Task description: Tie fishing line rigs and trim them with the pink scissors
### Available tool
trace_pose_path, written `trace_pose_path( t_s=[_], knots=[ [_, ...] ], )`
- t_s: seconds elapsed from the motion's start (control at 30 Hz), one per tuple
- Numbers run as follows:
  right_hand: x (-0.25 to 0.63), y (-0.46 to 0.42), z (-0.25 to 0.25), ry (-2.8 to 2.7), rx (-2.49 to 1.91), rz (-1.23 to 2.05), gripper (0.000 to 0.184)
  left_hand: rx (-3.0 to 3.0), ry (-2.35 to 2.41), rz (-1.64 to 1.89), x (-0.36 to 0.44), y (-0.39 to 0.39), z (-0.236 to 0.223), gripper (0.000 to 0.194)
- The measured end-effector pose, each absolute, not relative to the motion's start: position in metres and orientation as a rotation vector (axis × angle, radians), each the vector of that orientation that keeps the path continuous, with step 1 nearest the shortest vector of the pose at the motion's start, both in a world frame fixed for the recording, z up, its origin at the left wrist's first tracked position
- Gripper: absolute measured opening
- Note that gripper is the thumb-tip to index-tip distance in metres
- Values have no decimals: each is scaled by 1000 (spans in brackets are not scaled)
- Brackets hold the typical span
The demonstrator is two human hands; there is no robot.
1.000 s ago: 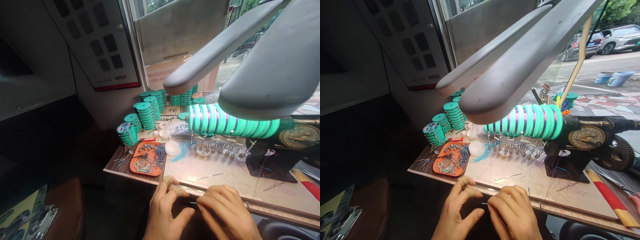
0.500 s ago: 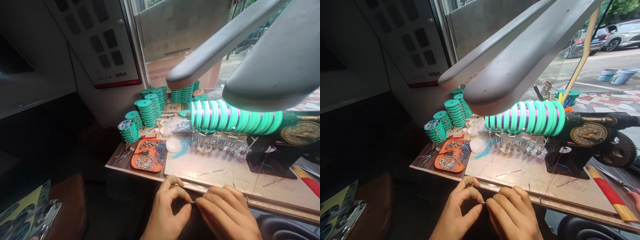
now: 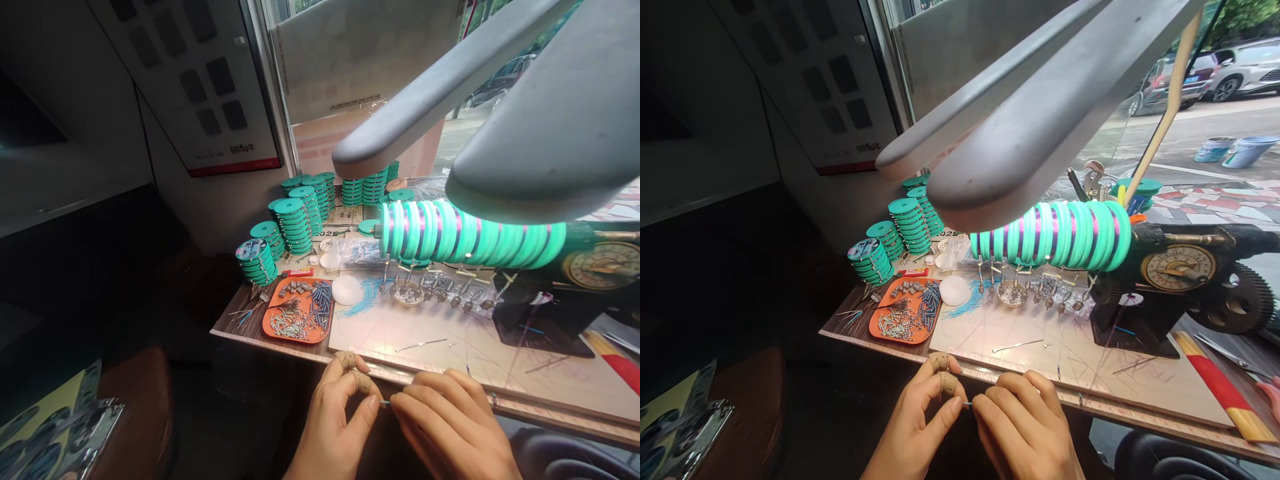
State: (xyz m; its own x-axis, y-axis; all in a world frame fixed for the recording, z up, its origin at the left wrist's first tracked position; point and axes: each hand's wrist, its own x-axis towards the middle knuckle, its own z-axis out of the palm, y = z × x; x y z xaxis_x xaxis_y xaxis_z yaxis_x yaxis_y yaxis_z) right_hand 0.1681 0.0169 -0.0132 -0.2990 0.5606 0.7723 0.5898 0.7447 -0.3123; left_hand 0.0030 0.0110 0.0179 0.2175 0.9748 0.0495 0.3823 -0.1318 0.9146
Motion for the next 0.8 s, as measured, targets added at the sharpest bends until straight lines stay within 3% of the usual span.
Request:
trace_pose_path(
  t_s=[0.43, 0.6, 0.8],
  knots=[
    [167, 17, -12, -1967, -877, -19, 15, 1726, 1289, 900, 3, 10, 21, 17],
    [171, 29, -6, -1957, -954, 85, 9, 1881, 1542, 1010, -4, 12, 16, 14],
    [164, 49, -5, -1954, -1169, 307, 23, 2155, 1704, 1018, -6, 2, -8, 23]
  ],
)
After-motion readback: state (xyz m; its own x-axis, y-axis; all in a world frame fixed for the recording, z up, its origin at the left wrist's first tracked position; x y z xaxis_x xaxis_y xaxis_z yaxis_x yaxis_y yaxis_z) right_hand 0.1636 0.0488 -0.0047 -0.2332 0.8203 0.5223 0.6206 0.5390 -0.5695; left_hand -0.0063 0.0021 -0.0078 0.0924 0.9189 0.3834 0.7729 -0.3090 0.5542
